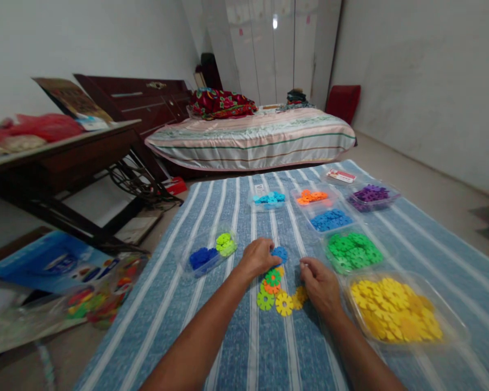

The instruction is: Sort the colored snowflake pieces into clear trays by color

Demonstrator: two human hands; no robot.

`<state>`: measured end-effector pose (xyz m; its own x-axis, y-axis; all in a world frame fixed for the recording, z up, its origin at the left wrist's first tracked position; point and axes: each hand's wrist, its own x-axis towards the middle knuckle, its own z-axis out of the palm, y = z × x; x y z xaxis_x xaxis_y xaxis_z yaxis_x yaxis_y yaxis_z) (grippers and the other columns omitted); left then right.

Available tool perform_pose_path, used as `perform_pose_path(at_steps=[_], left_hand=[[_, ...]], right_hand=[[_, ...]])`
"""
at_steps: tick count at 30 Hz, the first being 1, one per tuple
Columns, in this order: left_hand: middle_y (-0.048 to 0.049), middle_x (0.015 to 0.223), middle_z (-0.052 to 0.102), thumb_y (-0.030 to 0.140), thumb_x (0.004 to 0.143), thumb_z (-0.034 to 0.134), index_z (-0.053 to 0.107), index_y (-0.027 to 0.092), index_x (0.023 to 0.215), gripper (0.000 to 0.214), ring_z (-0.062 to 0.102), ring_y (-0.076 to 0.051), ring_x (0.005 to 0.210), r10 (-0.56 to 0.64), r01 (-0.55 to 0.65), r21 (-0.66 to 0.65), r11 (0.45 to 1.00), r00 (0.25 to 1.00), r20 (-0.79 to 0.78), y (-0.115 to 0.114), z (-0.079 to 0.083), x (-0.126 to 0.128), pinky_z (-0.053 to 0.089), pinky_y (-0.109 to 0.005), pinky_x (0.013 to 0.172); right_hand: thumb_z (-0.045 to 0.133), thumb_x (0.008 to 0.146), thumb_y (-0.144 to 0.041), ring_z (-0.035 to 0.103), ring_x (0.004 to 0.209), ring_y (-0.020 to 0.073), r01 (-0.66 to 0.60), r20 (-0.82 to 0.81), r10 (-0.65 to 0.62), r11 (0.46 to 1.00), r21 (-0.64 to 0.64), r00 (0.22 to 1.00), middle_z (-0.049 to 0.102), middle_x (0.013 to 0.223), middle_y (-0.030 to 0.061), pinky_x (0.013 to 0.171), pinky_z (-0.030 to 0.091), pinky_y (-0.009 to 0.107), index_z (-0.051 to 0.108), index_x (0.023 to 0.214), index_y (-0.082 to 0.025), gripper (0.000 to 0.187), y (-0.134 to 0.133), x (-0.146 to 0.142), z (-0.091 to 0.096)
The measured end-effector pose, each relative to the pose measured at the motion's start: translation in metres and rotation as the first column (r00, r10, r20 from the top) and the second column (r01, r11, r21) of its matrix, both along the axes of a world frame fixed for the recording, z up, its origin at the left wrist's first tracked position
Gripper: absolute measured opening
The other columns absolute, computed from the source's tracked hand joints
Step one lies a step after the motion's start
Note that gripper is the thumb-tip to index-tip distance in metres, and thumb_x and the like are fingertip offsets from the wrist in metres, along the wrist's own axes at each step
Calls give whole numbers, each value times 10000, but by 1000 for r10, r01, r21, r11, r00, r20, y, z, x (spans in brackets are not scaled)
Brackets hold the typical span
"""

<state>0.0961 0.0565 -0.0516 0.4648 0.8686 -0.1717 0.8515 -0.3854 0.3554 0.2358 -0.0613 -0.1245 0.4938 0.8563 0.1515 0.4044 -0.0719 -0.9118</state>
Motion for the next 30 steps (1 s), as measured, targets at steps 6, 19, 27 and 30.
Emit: perform_pose_path(at_steps=[6, 19, 27, 30], left_hand=[[-37, 913, 680, 299, 668, 709, 699, 192, 948, 300, 619, -199, 849, -24, 23, 27, 999, 999, 29, -15, -12, -12, 425, -271, 736], [85, 553, 448, 268, 661, 678, 640, 173, 875, 237, 433, -105, 533, 167, -138, -98, 986, 891, 423, -16, -36, -38, 304, -227, 538], [38, 608, 535, 310, 743, 637, 613, 119, 1198, 494, 523, -153, 594, 228, -233, -32, 972, 897, 379, -19, -33, -50, 356, -251, 590], [26, 624, 562, 307, 751, 635, 650, 144, 1135, 418, 535, -153, 604, 211, -215, -17, 977, 940, 267, -28, -23, -48, 353, -250, 603]], right_hand=[[444, 840, -465, 614, 685, 195, 1, 10, -1, 1000, -3, 1000, 681, 726, 38, 639, 442, 290, 707, 921, -185, 393, -1, 0, -3], [458, 828, -481, 601, 648, 184, 5, -5, -5, 1000, -7, 1000, 666, 690, 28, 622, 433, 281, 711, 914, -179, 404, 0, 1, -2], [463, 820, -482, 611, 657, 190, 14, 3, -14, 1000, -4, 1000, 662, 668, 29, 636, 439, 287, 719, 907, -179, 406, 0, 1, -1], [462, 820, -484, 612, 661, 190, 7, 0, -7, 1000, -1, 1000, 665, 681, 32, 638, 442, 287, 718, 908, -177, 409, 0, 1, -2]])
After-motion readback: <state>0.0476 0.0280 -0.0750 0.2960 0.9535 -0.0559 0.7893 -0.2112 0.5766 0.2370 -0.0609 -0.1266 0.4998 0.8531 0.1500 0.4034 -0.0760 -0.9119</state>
